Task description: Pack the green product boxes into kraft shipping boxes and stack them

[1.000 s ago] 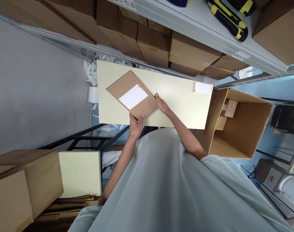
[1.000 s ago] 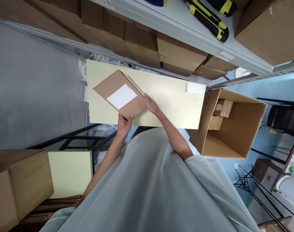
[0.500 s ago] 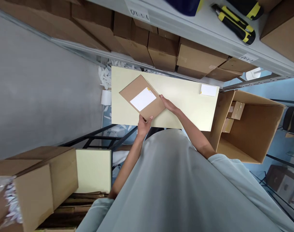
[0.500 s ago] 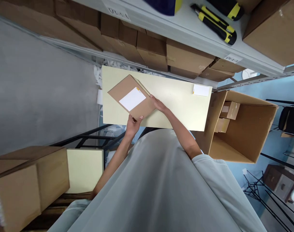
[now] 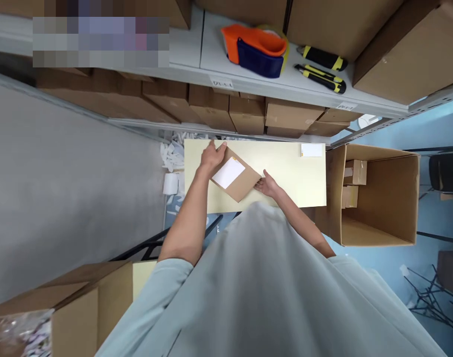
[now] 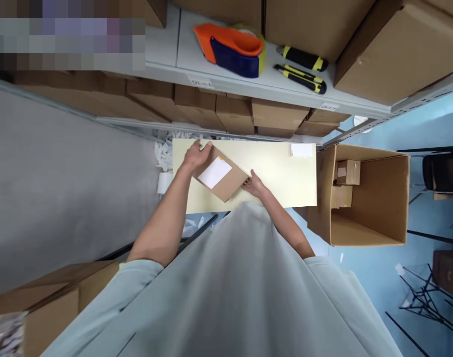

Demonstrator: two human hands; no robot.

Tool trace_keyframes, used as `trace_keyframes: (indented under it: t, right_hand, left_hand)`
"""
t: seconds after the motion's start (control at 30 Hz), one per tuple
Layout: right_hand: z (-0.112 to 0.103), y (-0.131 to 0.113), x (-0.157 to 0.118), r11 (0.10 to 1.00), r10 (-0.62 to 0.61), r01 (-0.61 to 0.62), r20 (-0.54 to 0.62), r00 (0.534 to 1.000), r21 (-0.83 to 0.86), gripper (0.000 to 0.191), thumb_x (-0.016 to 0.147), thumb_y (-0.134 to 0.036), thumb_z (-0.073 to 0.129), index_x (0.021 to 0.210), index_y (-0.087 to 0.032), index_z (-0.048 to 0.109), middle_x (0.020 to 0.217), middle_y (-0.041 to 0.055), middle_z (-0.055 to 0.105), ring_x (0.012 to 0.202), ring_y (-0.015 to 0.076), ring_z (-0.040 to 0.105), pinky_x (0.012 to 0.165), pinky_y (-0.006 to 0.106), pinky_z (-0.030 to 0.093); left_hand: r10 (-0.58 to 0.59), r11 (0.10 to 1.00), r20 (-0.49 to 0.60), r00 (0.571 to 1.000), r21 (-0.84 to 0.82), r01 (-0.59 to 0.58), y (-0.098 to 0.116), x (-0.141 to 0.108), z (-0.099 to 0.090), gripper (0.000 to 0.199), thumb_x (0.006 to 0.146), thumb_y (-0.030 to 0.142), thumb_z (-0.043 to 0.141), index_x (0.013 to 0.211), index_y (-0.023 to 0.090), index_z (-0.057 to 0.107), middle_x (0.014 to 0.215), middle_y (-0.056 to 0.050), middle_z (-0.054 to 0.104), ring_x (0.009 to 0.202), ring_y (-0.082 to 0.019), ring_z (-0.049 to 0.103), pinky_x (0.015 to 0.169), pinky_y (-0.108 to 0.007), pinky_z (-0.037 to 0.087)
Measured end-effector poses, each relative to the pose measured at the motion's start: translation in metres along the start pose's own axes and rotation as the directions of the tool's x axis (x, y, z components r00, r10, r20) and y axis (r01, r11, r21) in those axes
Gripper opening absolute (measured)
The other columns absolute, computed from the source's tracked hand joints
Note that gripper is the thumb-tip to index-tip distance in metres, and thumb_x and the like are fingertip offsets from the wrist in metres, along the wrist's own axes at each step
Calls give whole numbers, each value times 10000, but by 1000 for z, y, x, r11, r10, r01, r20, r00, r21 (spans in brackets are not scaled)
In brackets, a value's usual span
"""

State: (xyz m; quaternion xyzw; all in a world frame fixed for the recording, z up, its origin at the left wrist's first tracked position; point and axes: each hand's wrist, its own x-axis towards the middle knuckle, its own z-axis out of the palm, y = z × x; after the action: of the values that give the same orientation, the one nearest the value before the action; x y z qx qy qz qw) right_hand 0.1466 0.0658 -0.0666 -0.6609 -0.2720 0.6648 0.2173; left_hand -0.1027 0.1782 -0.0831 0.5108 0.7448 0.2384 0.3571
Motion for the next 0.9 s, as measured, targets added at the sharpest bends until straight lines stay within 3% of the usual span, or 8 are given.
trace_keyframes:
  t: [0.1, 0.2, 0.3, 0.4, 0.5, 0.63, 0.8, 0.9]
  right_hand:
    - [4, -9, -15, 973, 88, -95, 41, 995, 212, 720, 1192, -526, 191, 1355, -61, 716, 1204, 246, 804, 1133, 263, 790, 996, 391, 671]
    - [-3, -3, -36, 963, -64, 73, -44, 997, 258, 639, 1185, -540, 256, 1428, -138, 689, 1366, 195, 797, 1287, 253, 750, 1111, 415, 622]
    - [-19, 9, -55, 943, -287, 312, -189, 939, 119, 601, 1166, -539, 317, 1564, -188, 598, 1636, 149, 658, 1502, 224, 626, 1268, 428, 501]
    - [-37, 16, -63, 915, -403, 384, -314, 860, -122, 666, 1145, -557, 361, 1664, -158, 482, 1783, 166, 488, 1631, 215, 492, 1343, 408, 400]
    - [-53, 17, -61, 894, -421, 309, -374, 826, -324, 668, 1164, -540, 278, 1658, -129, 460, 1728, 198, 547, 1606, 239, 526, 1304, 415, 442]
    - [-62, 19, -54, 842, -337, 99, -375, 863, -530, 585, 1183, -559, 291, 1526, -166, 555, 1442, 195, 763, 1354, 339, 729, 1149, 452, 550]
    - [-54, 23, -44, 773, -255, -55, -389, 886, -632, 697, 1108, -712, 535, 1487, -129, 499, 1203, 236, 818, 1168, 417, 783, 1011, 460, 594]
    - [-51, 26, -40, 776, -267, -43, -389, 882, -629, 735, 1087, -755, 566, 1483, -144, 464, 1162, 215, 817, 1142, 402, 789, 984, 438, 599]
  left_hand:
    - [-2, 999, 40, 999, 47, 0, 15, -10, -7, 634, 993, 753, 600, 1131, 156, 761, 1233, -281, 790, 1358, -479, 675, 1210, -628, 474]
    - [46, 998, -33, 998, 36, -44, 9, -39, -18, 652, 1007, 788, 549, 1017, 179, 783, 1161, -251, 772, 1233, -446, 711, 1167, -604, 500]
    - [44, 998, -4, 999, -47, -45, -6, -71, -19, 593, 975, 754, 626, 1029, 193, 810, 1122, -185, 764, 1143, -388, 716, 1104, -534, 547]
    - [45, 995, 77, 996, -92, -37, -17, -103, -3, 469, 981, 642, 645, 955, 200, 799, 943, -119, 738, 1028, -330, 707, 995, -449, 582]
    - [48, 997, 76, 996, -70, -43, -19, -128, 18, 370, 990, 556, 640, 927, 219, 778, 894, -107, 710, 994, -317, 707, 956, -429, 585]
    - [66, 998, 93, 993, 5, -67, -11, -141, 32, 443, 1023, 629, 590, 958, 223, 754, 1054, -172, 766, 1083, -359, 730, 1019, -470, 578]
    - [-113, 992, 213, 970, 80, 98, 6, -140, 43, 743, 941, 733, 723, 1423, 173, 652, 1279, -196, 805, 1215, -410, 751, 1032, -464, 592]
    - [-130, 988, 202, 971, 107, 110, 7, -140, 49, 706, 981, 680, 697, 1451, 155, 656, 1240, -210, 821, 1220, -444, 758, 1049, -494, 584]
